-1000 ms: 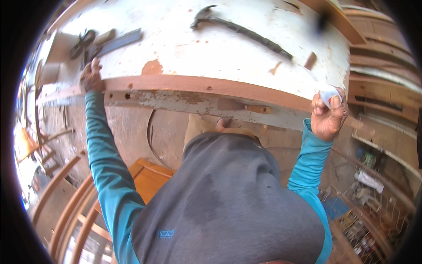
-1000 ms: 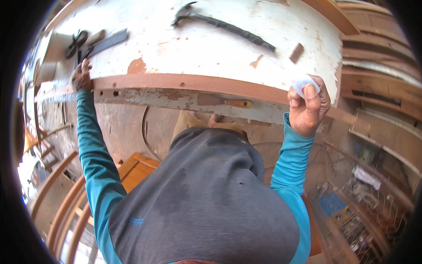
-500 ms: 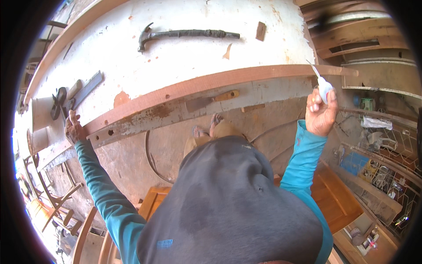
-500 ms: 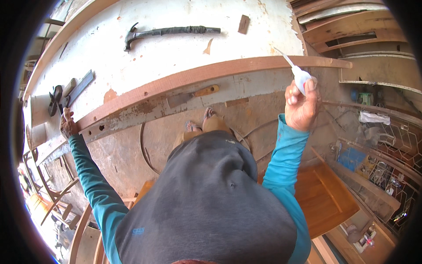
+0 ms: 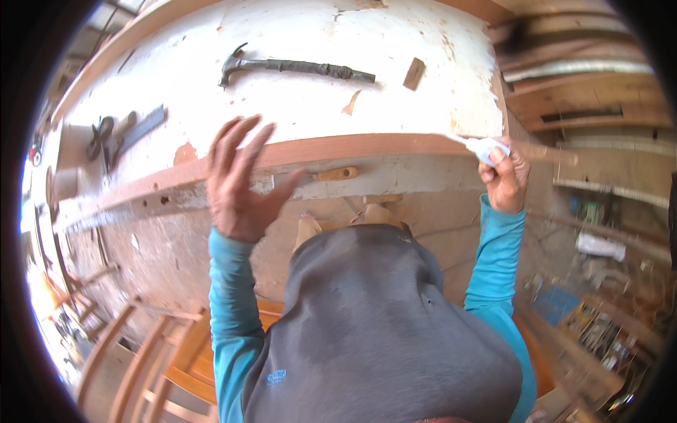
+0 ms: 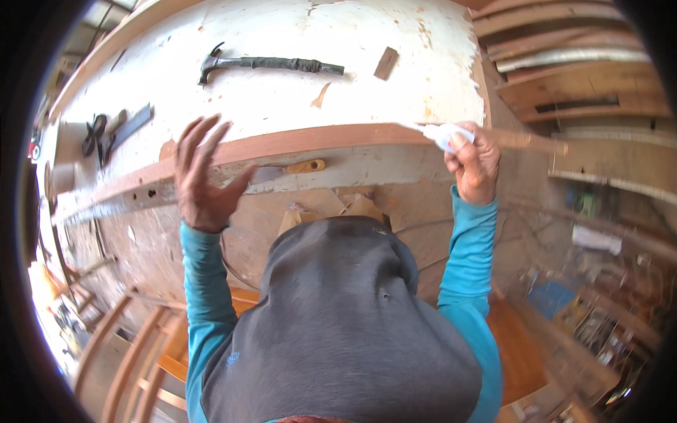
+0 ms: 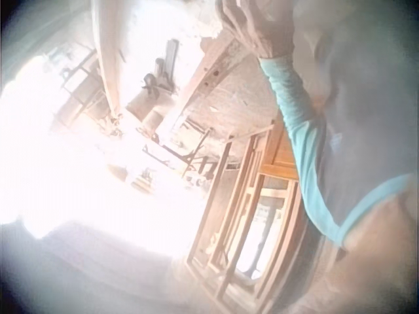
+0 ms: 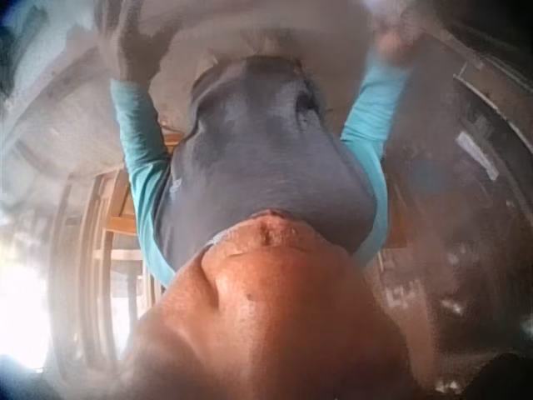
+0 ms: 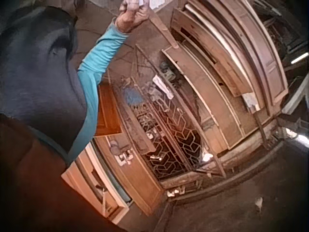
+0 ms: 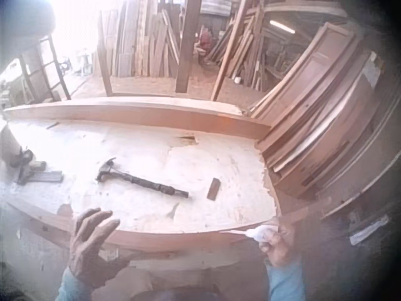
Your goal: The person applies wood filler to a curved wooden strip using a small putty knife and then applies glue to specific points along the strip from a white bottle.
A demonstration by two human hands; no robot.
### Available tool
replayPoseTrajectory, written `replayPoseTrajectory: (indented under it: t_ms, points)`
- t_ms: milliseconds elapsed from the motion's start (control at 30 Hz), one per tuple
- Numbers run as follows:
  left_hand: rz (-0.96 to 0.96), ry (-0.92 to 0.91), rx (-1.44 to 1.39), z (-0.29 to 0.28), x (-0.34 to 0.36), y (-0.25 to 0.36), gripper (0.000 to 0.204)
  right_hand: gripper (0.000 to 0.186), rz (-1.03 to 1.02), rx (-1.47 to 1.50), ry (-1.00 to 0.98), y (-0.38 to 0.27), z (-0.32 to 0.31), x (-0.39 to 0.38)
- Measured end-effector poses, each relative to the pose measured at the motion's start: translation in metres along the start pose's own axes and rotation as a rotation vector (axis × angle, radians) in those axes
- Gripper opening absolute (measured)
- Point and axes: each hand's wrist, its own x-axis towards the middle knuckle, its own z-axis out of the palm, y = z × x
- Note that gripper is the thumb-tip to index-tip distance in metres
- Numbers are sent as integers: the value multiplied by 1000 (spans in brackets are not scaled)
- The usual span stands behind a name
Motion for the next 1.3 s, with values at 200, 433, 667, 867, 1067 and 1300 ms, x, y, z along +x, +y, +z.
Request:
replayPoseTrajectory:
  t_ms: [200, 433, 667, 867, 1067, 1300]
  points:
    - [-255, -153, 60, 74, 13, 76, 102, 24, 67, -117, -283, 14, -31, 32]
    - [-343, -83, 161, 118, -2, 78, 89, 21, 25, -163, -395, 20, -40, 55]
    - [-322, -23, 166, 126, 2, 78, 84, 20, 7, -215, -408, 23, -39, 55]
    - [-320, -5, 179, 127, -2, 78, 84, 20, -31, -259, -399, 26, -33, 54]
    - [-312, 10, 144, 125, 1, 77, 83, 21, -54, -321, -397, 27, -33, 54]
    - [-313, 15, 159, 126, -1, 77, 84, 25, -60, -371, -416, 27, -34, 54]
